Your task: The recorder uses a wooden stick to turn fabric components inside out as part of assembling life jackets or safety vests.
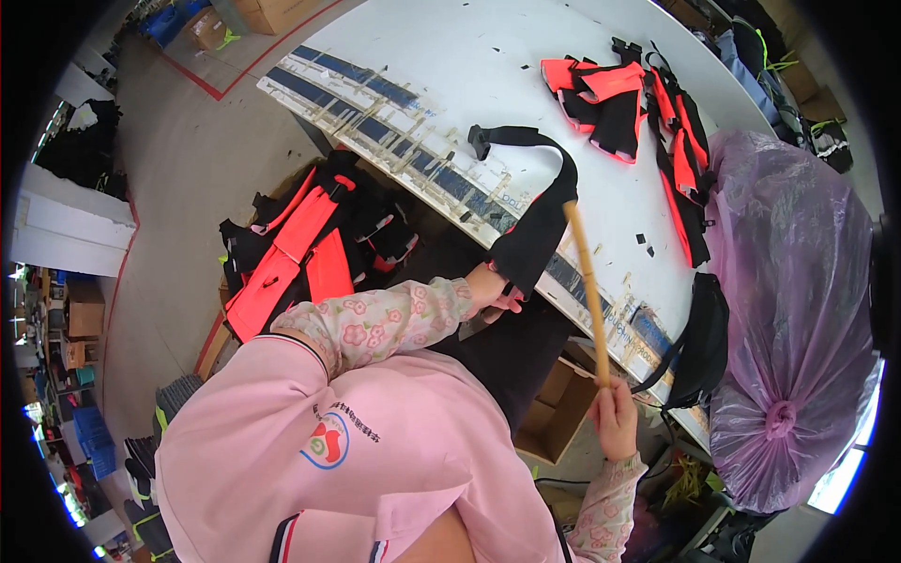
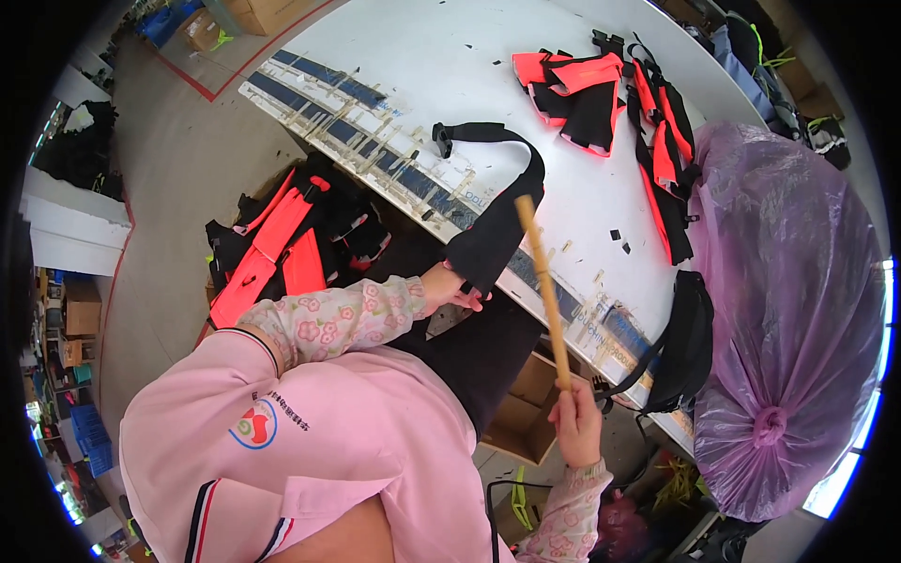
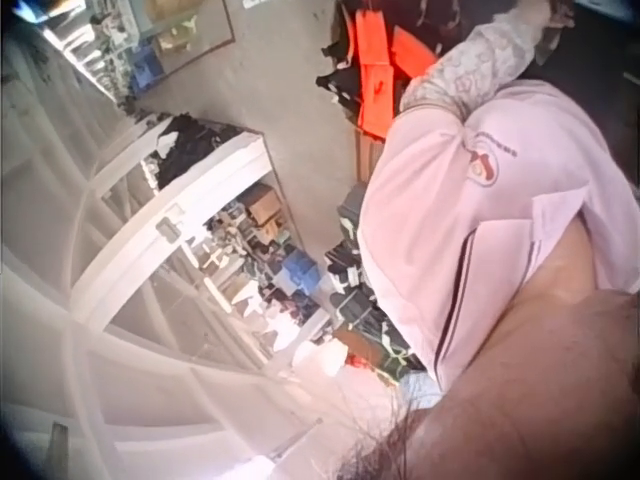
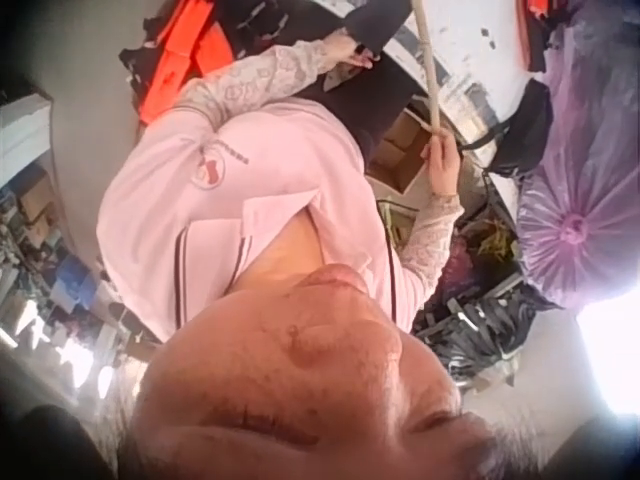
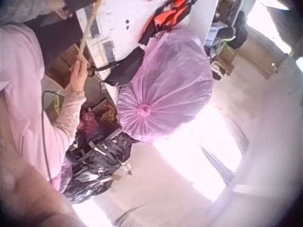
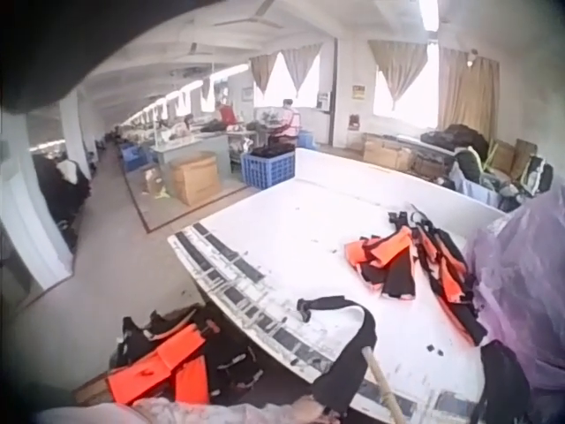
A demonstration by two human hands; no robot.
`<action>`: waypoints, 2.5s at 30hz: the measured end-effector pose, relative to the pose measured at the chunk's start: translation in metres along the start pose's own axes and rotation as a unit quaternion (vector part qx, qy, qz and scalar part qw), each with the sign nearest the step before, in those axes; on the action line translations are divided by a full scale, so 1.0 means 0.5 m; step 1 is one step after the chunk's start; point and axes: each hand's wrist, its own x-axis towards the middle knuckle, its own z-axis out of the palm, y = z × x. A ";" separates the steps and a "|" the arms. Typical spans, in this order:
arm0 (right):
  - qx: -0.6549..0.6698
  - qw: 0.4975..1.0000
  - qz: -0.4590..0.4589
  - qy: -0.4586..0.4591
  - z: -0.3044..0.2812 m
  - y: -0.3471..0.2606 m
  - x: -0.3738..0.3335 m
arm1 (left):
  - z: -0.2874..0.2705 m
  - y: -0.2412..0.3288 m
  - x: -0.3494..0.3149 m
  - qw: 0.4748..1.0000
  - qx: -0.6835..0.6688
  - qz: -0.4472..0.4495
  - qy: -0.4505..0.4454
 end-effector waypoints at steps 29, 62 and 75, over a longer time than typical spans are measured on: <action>0.419 0.877 0.159 -0.171 0.241 0.002 0.161 | 0.072 -0.100 -0.005 0.886 0.364 0.255 0.134; 0.419 0.877 0.234 -0.004 0.271 -0.006 0.036 | 0.111 -0.049 -0.029 0.989 0.017 0.136 0.062; 0.388 0.909 0.151 0.030 0.307 -0.018 0.155 | 0.109 -0.037 -0.031 0.987 0.074 0.138 0.028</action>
